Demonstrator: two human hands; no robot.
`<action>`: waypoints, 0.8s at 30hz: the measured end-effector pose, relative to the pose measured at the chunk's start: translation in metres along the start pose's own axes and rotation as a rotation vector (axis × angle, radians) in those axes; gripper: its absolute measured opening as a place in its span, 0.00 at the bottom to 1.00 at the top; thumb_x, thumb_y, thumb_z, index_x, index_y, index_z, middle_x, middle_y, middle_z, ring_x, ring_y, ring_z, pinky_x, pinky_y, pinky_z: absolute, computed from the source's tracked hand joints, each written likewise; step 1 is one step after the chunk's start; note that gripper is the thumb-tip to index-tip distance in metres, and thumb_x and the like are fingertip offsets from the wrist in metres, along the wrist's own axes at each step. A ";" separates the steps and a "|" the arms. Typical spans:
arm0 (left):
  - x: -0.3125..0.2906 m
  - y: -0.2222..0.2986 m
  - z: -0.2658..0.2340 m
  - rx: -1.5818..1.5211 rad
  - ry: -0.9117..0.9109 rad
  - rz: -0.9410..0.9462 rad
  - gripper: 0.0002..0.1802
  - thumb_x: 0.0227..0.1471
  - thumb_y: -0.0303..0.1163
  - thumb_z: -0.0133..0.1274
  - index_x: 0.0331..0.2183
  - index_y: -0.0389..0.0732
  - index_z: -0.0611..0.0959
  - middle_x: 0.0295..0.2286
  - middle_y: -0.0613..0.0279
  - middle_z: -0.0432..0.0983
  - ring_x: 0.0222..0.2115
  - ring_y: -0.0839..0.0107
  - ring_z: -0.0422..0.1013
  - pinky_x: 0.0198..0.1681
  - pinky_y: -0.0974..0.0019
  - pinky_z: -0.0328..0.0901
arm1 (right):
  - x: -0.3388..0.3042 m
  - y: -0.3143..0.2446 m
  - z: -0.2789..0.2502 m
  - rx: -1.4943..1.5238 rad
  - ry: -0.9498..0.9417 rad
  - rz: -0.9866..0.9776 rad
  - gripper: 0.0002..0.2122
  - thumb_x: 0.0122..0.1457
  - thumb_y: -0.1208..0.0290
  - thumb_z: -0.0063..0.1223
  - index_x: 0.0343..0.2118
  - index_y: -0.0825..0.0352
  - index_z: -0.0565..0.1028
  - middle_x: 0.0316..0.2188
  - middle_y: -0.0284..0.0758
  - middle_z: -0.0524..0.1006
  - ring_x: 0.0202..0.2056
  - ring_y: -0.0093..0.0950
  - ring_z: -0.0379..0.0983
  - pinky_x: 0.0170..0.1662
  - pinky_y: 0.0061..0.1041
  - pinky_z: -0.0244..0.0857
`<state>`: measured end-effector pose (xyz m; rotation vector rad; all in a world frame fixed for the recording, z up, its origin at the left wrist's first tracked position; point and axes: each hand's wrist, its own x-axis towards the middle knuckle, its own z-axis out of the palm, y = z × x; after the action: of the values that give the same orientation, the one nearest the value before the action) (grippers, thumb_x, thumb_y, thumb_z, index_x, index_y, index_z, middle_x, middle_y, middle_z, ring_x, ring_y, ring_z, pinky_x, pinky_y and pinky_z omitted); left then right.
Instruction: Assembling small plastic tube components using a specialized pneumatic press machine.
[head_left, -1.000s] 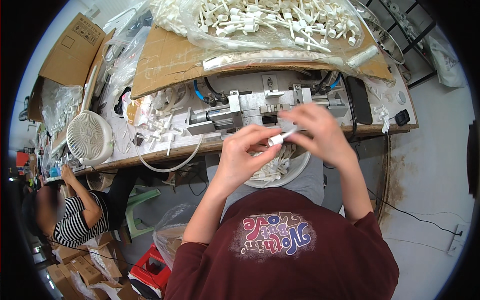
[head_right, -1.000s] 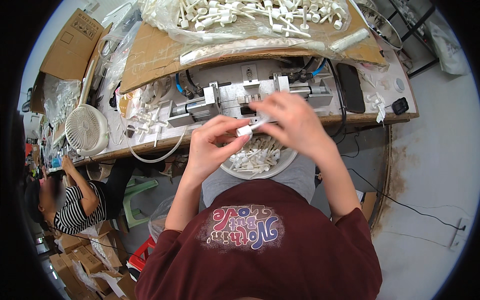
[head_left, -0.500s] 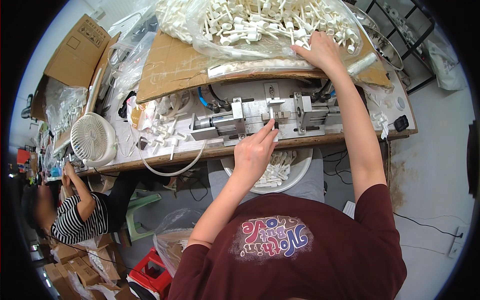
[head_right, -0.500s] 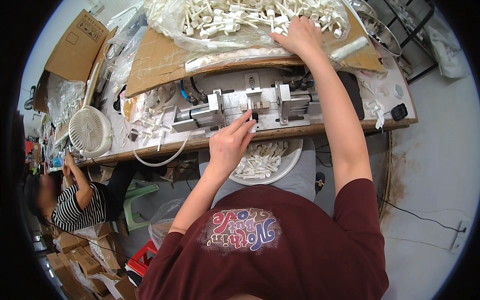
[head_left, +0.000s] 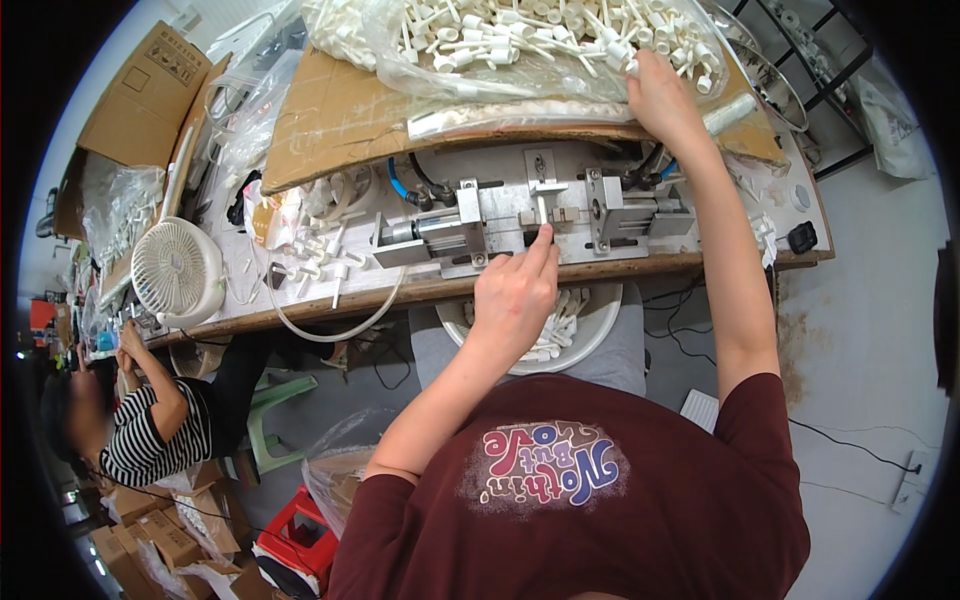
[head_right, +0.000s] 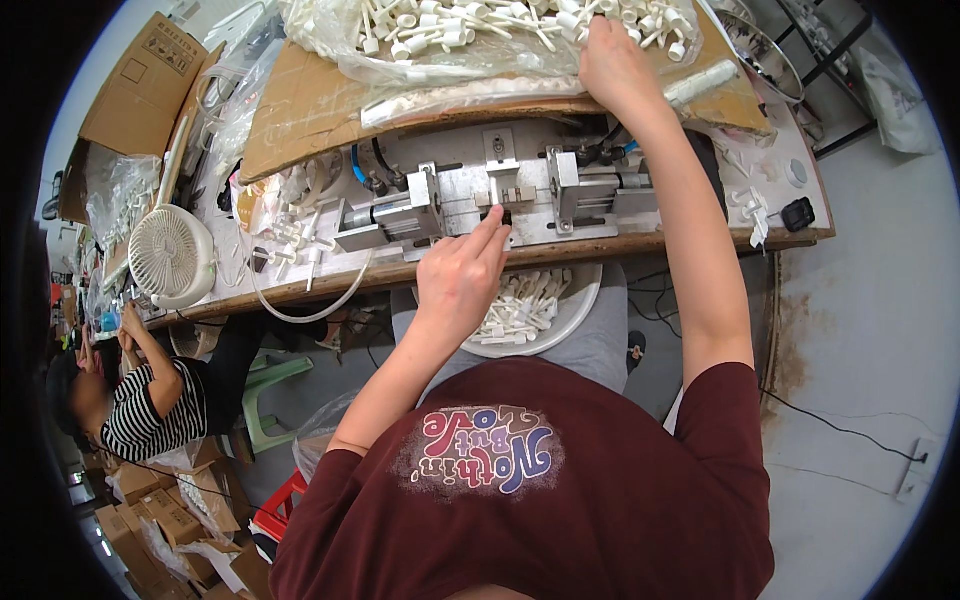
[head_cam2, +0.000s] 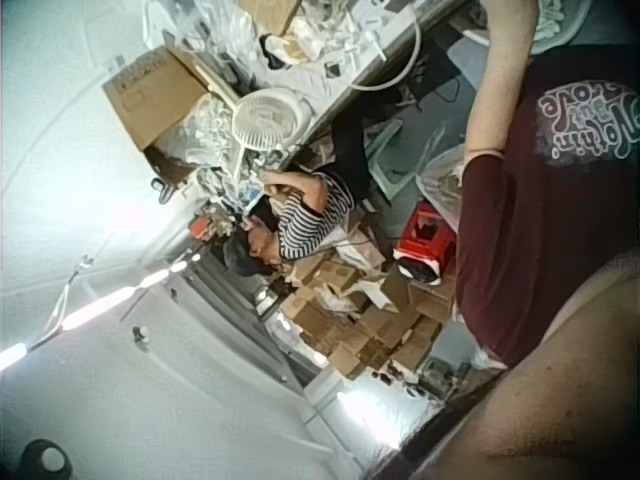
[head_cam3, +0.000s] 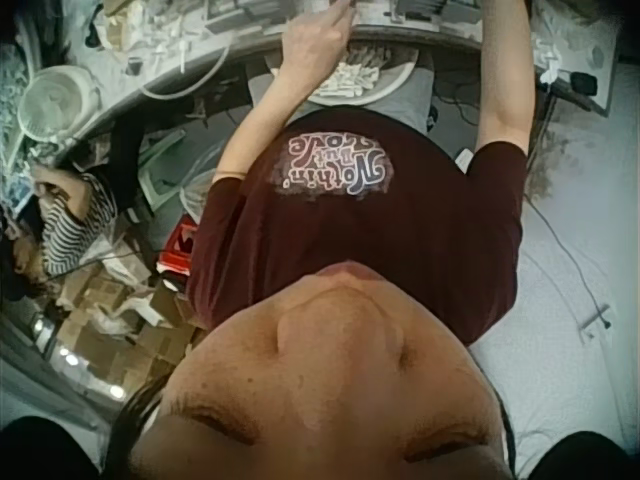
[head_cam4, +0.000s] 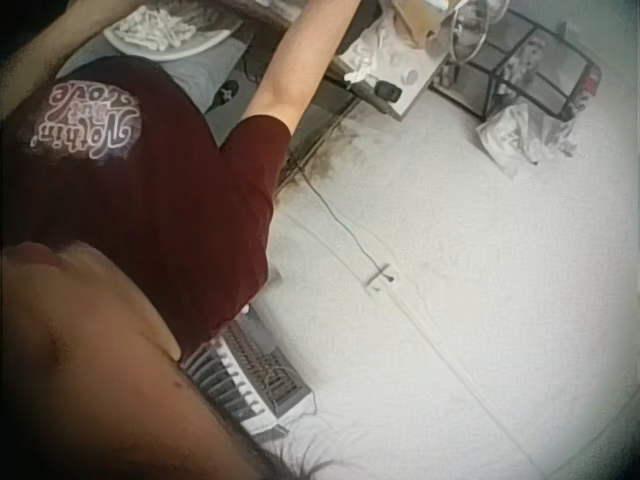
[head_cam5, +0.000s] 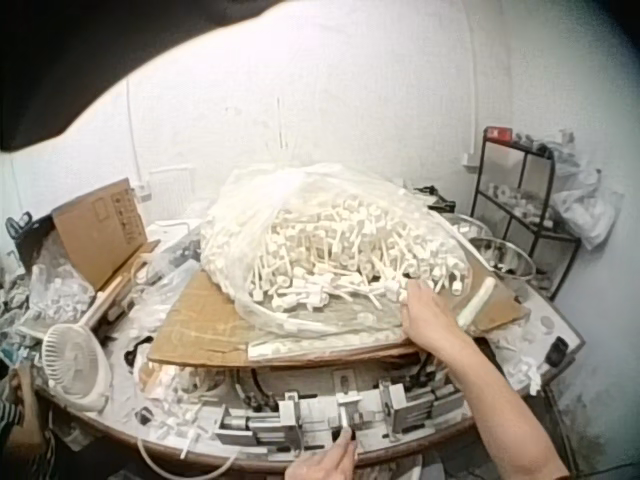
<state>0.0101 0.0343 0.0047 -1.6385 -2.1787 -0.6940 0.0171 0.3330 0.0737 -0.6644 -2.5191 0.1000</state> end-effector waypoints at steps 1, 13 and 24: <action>-0.003 0.000 -0.002 0.012 0.013 -0.010 0.15 0.41 0.28 0.62 0.35 0.36 0.84 0.44 0.58 0.79 0.26 0.71 0.76 0.30 0.68 0.67 | -0.004 -0.002 -0.006 0.010 0.030 -0.025 0.10 0.59 0.72 0.46 0.40 0.73 0.66 0.41 0.52 0.72 0.45 0.51 0.69 0.48 0.43 0.64; 0.000 -0.015 0.014 -0.124 -0.008 -0.038 0.14 0.39 0.27 0.63 0.34 0.39 0.85 0.43 0.60 0.80 0.20 0.67 0.75 0.26 0.68 0.67 | -0.077 -0.040 -0.046 0.972 -0.159 0.248 0.12 0.64 0.64 0.49 0.44 0.68 0.71 0.31 0.29 0.75 0.30 0.17 0.68 0.35 0.18 0.62; -0.001 -0.014 0.009 -0.127 -0.033 -0.066 0.14 0.41 0.30 0.62 0.35 0.39 0.84 0.43 0.58 0.80 0.21 0.66 0.76 0.26 0.68 0.69 | -0.169 -0.077 -0.034 1.327 -0.280 0.419 0.11 0.67 0.69 0.46 0.49 0.66 0.68 0.38 0.30 0.78 0.31 0.13 0.68 0.36 0.14 0.61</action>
<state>-0.0027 0.0354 -0.0063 -1.6569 -2.2629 -0.8462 0.1258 0.1825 0.0377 -0.5523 -1.8526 1.8722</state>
